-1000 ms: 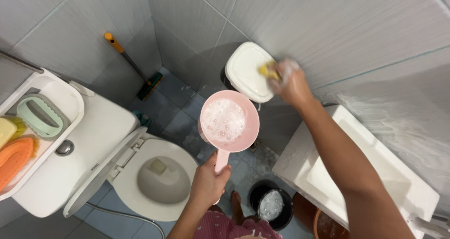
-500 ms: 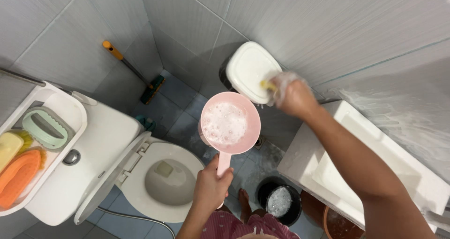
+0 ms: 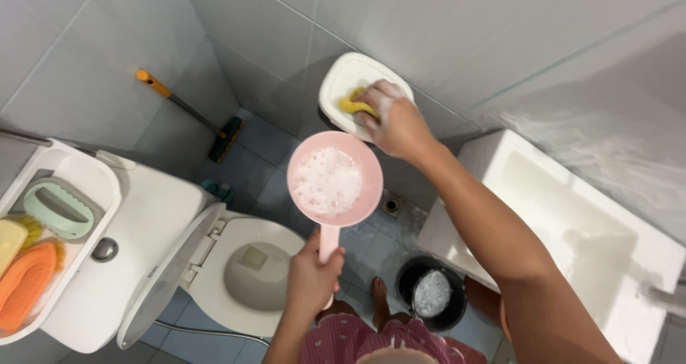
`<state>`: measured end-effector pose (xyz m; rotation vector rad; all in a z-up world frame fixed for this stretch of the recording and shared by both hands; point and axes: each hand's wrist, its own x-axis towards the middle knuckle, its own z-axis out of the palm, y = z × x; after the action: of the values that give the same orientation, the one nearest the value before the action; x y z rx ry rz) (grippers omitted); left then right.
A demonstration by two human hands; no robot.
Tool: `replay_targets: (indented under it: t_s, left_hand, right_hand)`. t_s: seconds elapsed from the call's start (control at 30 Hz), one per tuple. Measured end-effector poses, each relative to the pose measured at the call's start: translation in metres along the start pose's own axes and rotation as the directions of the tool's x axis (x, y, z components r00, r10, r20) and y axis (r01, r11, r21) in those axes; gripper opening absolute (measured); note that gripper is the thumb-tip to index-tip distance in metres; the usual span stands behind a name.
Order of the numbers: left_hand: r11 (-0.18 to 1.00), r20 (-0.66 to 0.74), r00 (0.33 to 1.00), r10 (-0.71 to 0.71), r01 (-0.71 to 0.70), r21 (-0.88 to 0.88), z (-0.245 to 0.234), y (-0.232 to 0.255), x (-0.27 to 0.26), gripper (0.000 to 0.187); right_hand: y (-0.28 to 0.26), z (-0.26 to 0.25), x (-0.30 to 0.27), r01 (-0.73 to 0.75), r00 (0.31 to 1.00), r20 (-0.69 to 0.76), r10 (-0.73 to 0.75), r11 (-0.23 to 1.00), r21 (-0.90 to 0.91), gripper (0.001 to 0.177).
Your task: The person scrubs the bathroom sink, faucet, and surrounding wall with a sponge and soapy water, then cleans a translucent plastic container and its lid before rinsing the area under a tap.
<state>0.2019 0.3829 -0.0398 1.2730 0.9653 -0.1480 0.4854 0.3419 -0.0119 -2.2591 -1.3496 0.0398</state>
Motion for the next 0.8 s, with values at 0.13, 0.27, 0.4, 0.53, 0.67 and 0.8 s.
replay_targets:
  t_s: [0.13,0.27,0.4,0.53,0.67,0.8]
  left_hand:
    - [1.000,0.030,1.000,-0.002,0.003,-0.007,-0.007,-0.009,-0.010,0.046]
    - [0.997,0.045,0.998,0.043,-0.046,0.054,-0.015,-0.012,-0.042,0.048]
    - [0.985,0.035,0.999,-0.009,0.003,0.175,-0.016,-0.015,-0.081,0.054]
    - [0.968,0.236,0.950,0.206,-0.233,0.095,-0.006,-0.005,-0.106,0.065]
    - [0.936,0.314,0.949,0.020,-0.128,0.328,0.032,0.043,-0.142,0.073]
    - [0.902,0.436,0.898,0.052,-0.229,0.366,0.107,0.071,-0.168,0.065]
  right_hand:
    - [-0.002,-0.053,-0.064,-0.240,0.971,0.020,0.239,0.966,0.098,0.025]
    - [-0.001,-0.087,-0.144,-0.531,0.845,0.018,0.534,0.835,0.143,0.022]
    - [-0.016,-0.111,-0.213,-0.616,0.771,-0.003,0.636,0.748,0.248,0.020]
    - [-0.052,-0.155,-0.263,-0.336,0.863,-0.248,0.440,0.866,0.371,0.023]
    - [-0.074,-0.201,-0.303,-0.225,0.865,-0.388,0.318,0.937,0.265,0.026]
    - [-0.066,-0.243,-0.350,-0.244,0.797,-0.526,0.297,0.955,0.170,0.023]
